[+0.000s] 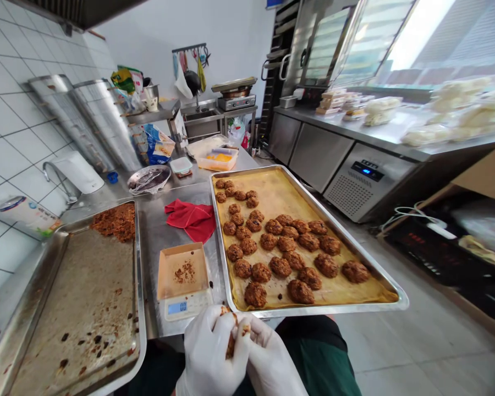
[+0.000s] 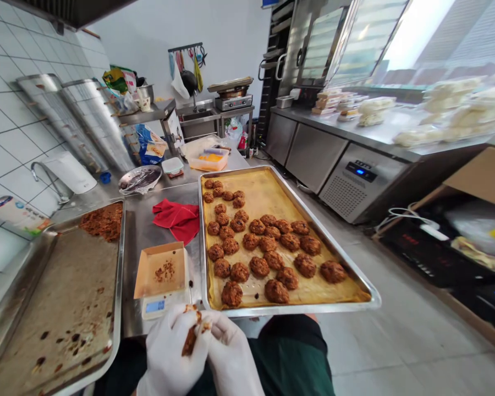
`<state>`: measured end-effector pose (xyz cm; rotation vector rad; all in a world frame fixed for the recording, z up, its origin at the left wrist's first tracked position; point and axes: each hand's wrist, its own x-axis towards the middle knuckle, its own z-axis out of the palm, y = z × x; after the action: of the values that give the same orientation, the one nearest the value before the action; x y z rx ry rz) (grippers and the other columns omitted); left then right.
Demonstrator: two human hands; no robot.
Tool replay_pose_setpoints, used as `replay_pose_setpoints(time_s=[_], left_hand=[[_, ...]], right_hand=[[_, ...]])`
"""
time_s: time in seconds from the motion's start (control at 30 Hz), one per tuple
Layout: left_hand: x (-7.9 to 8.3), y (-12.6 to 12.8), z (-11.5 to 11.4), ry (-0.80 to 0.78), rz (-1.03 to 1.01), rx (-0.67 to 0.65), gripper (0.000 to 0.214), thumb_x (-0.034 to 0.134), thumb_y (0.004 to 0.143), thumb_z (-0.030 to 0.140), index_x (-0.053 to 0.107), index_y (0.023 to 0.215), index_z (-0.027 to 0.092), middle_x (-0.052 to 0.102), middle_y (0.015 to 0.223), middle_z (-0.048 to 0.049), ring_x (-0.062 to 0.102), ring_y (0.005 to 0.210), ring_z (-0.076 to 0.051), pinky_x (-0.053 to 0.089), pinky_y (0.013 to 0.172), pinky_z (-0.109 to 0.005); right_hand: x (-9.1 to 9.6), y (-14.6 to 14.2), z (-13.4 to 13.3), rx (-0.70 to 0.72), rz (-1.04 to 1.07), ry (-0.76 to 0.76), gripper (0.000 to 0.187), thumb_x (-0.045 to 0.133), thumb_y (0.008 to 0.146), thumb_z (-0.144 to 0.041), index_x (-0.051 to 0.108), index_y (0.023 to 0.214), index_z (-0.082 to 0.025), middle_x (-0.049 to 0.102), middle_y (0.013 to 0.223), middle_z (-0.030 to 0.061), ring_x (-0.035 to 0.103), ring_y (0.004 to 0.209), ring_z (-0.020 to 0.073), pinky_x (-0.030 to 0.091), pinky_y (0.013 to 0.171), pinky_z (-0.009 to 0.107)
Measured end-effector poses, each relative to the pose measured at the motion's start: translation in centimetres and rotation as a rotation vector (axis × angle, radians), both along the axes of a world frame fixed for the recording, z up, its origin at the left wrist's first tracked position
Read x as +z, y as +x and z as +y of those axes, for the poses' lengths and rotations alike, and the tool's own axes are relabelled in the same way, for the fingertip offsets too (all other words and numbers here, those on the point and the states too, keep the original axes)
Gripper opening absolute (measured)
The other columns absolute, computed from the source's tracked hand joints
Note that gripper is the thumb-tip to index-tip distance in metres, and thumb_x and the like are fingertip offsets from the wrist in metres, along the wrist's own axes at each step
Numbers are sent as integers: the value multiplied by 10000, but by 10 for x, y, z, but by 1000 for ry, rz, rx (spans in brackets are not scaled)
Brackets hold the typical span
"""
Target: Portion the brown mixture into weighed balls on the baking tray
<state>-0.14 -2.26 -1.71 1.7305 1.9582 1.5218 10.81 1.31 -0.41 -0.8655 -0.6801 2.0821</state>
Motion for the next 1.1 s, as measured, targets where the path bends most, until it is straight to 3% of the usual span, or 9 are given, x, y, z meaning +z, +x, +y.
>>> replay_pose_setpoints(time_s=[0.2,0.37,0.43,0.53,0.67,0.8,0.9,1.0,1.1], left_hand=[[16,-6,8,-109,-106,71,287,701,822,279,555,578,237,490,586,6,476,559,-148,392,609,-271],[34,-28,16,-249,-326,151,325,678,857,365,502,624,221,472,560,38,468,537,-129,373,552,-242],[40,-48,21,-224,-237,161,207,607,908,365,568,761,225,562,696,12,568,679,-164,454,673,-265],[40,-79,35,-154,129,151,97,537,931,289,599,942,215,590,1067,-82,598,1064,-247,467,953,-378],[25,-106,57,-283,481,61,272,501,919,203,573,1181,191,495,1325,-146,565,1218,-292,488,1000,-429],[24,-132,63,-332,509,-64,361,516,905,194,554,1264,197,544,1330,-123,581,1224,-268,496,1019,-402],[39,-147,48,-232,390,65,254,475,932,209,614,1143,212,629,1228,-87,613,1164,-237,477,1033,-385],[48,-133,24,-215,257,237,175,518,941,280,645,1052,234,698,1097,-48,671,1019,-224,532,904,-350],[37,-87,3,-220,264,89,185,528,949,295,667,1055,236,716,1078,-58,690,984,-212,562,846,-317]], right_hand=[[-1,-1,2,113,-73,50,169,836,741,-273,723,834,-189,679,784,20,585,770,170,469,740,281],[-1,-2,2,75,4,-37,168,782,805,-305,730,877,-163,670,792,21,570,726,129,456,706,250],[2,2,6,22,-30,-73,185,766,820,-312,730,935,-171,699,871,41,603,788,144,473,734,257],[10,10,12,5,-92,-57,237,729,854,-337,717,1041,-192,722,1023,74,640,926,188,504,814,301],[14,13,15,22,-36,-18,233,666,893,-323,728,1049,-162,731,1053,98,639,1056,226,471,1020,383],[10,14,12,-29,63,-74,233,653,861,-251,744,1052,-153,755,1061,114,641,1111,255,414,1114,433],[8,18,11,-59,133,-100,279,640,834,-223,738,1087,-157,759,1088,120,638,1147,280,382,1143,466],[10,19,12,-24,85,-70,326,699,813,-197,713,1139,-201,749,1113,88,627,1166,265,348,1163,464],[11,15,13,35,21,0,330,710,851,-227,688,1181,-229,730,1135,69,615,1175,249,352,1161,460]])
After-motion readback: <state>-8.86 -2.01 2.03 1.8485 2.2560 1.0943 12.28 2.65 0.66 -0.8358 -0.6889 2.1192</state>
